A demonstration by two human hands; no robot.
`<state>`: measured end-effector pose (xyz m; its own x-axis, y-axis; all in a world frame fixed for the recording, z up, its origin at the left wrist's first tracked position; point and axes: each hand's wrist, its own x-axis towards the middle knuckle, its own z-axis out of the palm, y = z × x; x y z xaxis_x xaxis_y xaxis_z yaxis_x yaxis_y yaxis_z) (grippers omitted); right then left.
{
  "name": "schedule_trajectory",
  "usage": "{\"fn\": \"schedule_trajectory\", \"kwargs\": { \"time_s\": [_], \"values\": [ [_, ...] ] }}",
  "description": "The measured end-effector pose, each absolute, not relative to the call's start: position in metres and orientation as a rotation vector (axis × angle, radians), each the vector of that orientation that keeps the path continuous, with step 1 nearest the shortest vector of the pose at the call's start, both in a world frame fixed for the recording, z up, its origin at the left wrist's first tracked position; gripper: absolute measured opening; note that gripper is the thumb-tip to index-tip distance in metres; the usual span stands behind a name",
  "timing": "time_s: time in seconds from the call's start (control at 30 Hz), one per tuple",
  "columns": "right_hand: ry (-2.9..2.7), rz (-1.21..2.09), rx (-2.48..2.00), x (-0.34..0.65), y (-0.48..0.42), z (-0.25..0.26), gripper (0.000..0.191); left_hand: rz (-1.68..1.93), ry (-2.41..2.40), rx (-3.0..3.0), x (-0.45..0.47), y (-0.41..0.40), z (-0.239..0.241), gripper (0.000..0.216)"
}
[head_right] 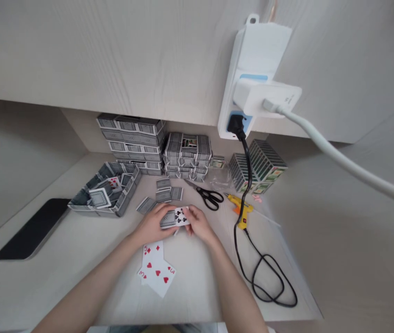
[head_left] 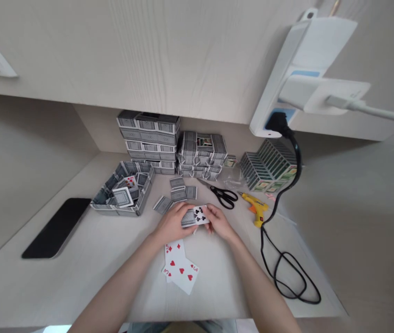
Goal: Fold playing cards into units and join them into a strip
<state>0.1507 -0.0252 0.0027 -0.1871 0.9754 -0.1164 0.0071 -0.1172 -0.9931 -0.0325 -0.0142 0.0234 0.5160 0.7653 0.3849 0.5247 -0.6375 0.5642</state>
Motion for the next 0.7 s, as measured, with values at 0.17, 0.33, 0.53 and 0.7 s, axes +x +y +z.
{"fn": "schedule_trajectory", "kwargs": {
  "time_s": [0.17,0.33,0.53,0.7],
  "values": [
    [-1.11,1.136,-1.289,0.145,-0.015,-0.012,0.042,0.942,1.235,2.336,-0.038,-0.007,0.019,0.046],
    [-1.265,0.791,-1.364,0.142,0.001,-0.017,0.034,0.929,1.29,2.329,-0.039,-0.004,0.014,0.045],
    [-1.531,0.472,-1.416,0.139,0.037,-0.011,0.031,0.959,1.319,2.305,-0.038,-0.005,0.014,0.046],
    [-1.821,0.465,-1.523,0.134,0.045,-0.009,0.049,0.984,1.314,2.302,-0.041,-0.004,0.017,0.044]
  ]
}}
